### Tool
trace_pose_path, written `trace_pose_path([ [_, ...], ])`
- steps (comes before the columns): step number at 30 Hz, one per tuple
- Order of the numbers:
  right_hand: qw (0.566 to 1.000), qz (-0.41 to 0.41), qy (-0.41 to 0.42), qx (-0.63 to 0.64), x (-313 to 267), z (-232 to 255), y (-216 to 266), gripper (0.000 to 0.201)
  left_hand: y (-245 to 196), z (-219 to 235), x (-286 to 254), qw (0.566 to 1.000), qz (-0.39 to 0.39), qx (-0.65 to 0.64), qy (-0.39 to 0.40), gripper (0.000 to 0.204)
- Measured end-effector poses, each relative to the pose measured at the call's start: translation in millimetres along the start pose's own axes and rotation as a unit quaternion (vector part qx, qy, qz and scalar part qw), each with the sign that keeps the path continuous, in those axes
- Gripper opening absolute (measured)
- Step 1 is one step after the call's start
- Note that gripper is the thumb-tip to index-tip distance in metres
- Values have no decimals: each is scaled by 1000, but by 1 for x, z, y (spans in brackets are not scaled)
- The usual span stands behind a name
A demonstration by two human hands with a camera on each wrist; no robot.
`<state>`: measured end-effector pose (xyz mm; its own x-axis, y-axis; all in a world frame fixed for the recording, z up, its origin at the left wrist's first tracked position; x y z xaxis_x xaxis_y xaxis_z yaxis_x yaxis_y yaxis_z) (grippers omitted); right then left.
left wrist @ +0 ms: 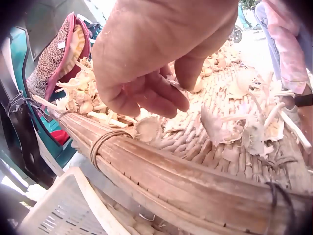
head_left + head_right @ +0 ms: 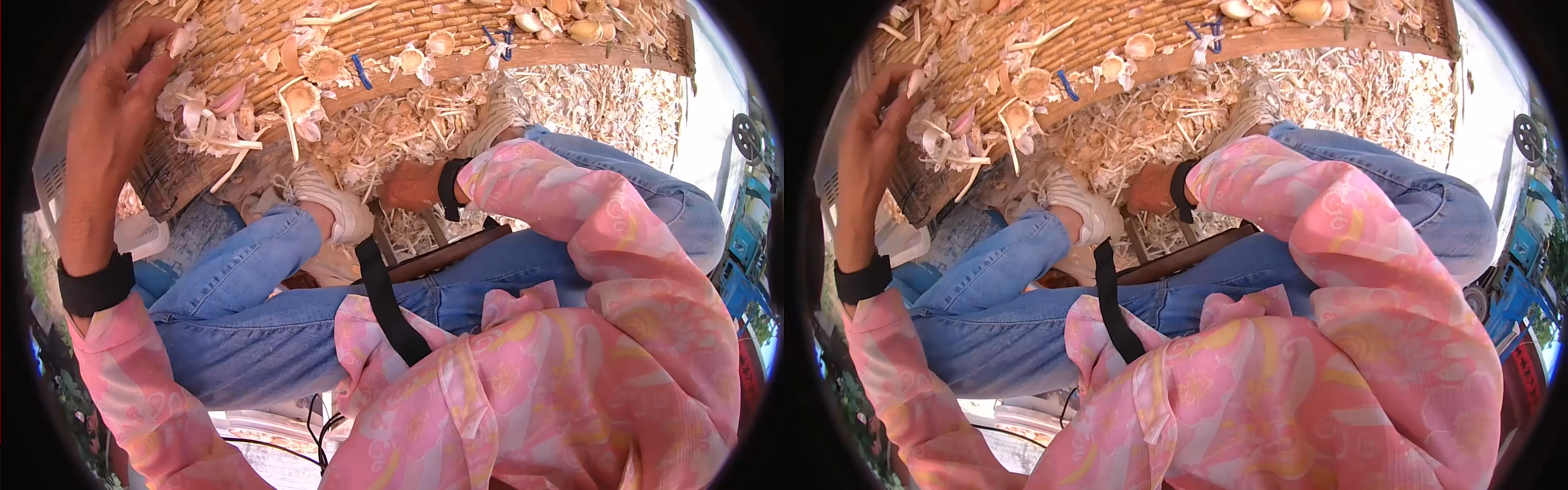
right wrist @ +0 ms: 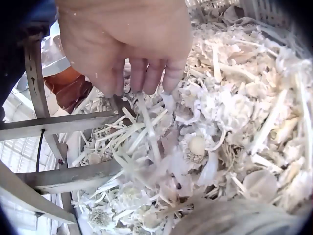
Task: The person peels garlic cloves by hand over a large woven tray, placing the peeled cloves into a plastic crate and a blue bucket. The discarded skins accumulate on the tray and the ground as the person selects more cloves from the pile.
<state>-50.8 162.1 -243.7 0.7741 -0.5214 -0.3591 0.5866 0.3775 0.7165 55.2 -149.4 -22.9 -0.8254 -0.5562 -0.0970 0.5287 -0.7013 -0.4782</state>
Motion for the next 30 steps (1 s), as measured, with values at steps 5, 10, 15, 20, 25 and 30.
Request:
trace_pose_path([
  [5,986,-163,-7,-45,-11,-13,-40,20,-25,21,-14,988,107,-110,-35,31],
  [10,964,-234,72,-103,-34,19,-56,16,-43,34,-19,977,185,-93,43,41],
  [15,809,-77,-108,573,-22,122,-21,37,-76,6,-35,949,243,-199,34,22],
  [20,682,28,-117,721,-37,157,24,58,-110,-16,-55,884,322,-269,205,11],
  [25,752,56,-140,642,-26,159,58,53,-112,-65,-74,807,375,-343,301,11],
  [30,747,49,-281,601,-21,153,40,38,-106,-86,-62,793,382,-398,259,6],
])
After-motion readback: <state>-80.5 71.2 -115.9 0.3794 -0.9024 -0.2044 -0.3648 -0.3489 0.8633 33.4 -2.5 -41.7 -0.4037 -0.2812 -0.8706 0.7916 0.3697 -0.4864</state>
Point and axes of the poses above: each hand's wrist, its own x-axis towards the middle knuckle, its own z-axis out of the back of the hand, y = z × x, the point moved 2 cm from there along x, towards the middle knuckle, and after that the axes turned 1 degree about x, right-handed, at the moved point
